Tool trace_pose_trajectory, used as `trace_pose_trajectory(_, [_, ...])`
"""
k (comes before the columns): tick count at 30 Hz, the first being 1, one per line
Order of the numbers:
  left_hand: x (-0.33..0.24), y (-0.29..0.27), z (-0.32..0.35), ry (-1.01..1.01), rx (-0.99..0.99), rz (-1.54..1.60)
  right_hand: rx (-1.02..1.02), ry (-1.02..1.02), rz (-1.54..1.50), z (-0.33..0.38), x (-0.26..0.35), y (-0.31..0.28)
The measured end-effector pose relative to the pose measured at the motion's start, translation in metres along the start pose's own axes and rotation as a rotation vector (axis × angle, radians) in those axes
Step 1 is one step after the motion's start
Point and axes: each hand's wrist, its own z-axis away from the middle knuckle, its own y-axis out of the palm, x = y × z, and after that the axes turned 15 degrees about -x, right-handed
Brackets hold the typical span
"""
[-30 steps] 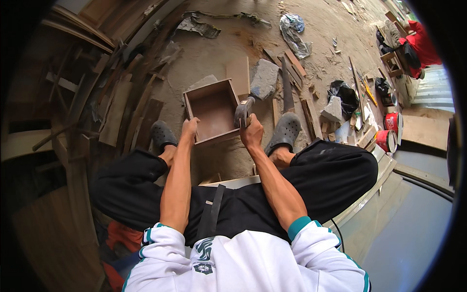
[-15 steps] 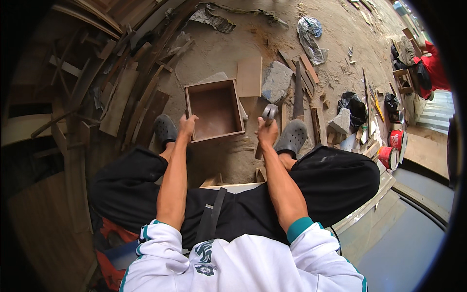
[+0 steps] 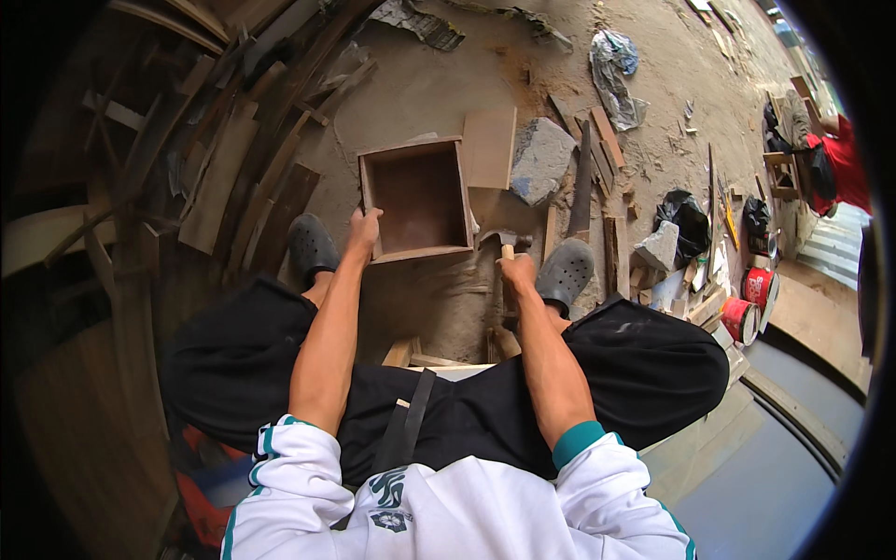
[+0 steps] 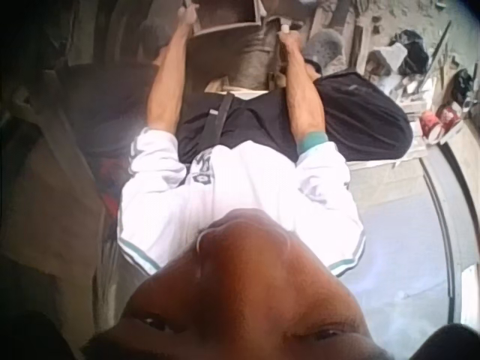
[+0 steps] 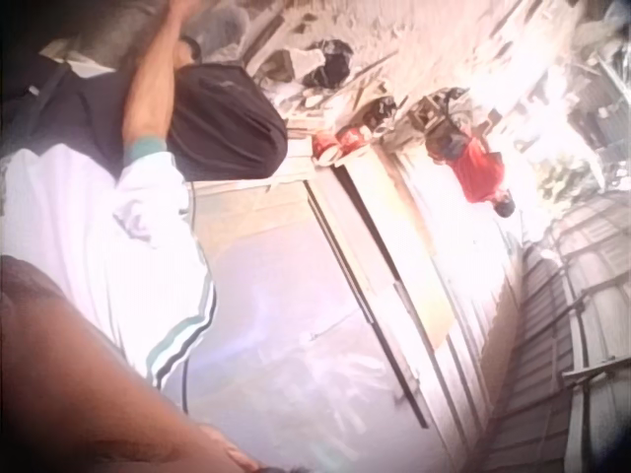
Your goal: The person assembles a small wooden box by hand, using a hammer to drive nails into the joints. They position and secure multiple wooden panels, then use a hand saw to trim excess material from the assembled structure.
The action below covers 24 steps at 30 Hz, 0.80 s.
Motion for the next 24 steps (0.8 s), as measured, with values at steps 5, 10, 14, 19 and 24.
trace_pose_trajectory(5, [0.015,-0.008,-0.013,0.039,0.046,0.094,-0.393,-0.024,0.022,0.002,0.043,-0.003])
trace_pose_trajectory(10, [-0.01,-0.001,-0.001,0.081,0.069,0.143,-0.475,-0.345,-0.062,-0.05,0.106,-0.034])
trace_pose_trajectory(14, [-0.033,-0.003,0.004,0.111,0.078,0.027,-0.347,-0.379,0.179,-0.059,0.161,-0.048])
trace_pose_trajectory(19, [-0.017,-0.001,-0.01,0.167,0.041,-0.061,-0.254,-0.333,0.234,-0.074,0.18,-0.04])
trace_pose_trajectory(24, [-0.019,0.001,-0.011,0.2,0.047,-0.017,-0.254,-0.412,-0.049,-0.095,0.165,-0.044])
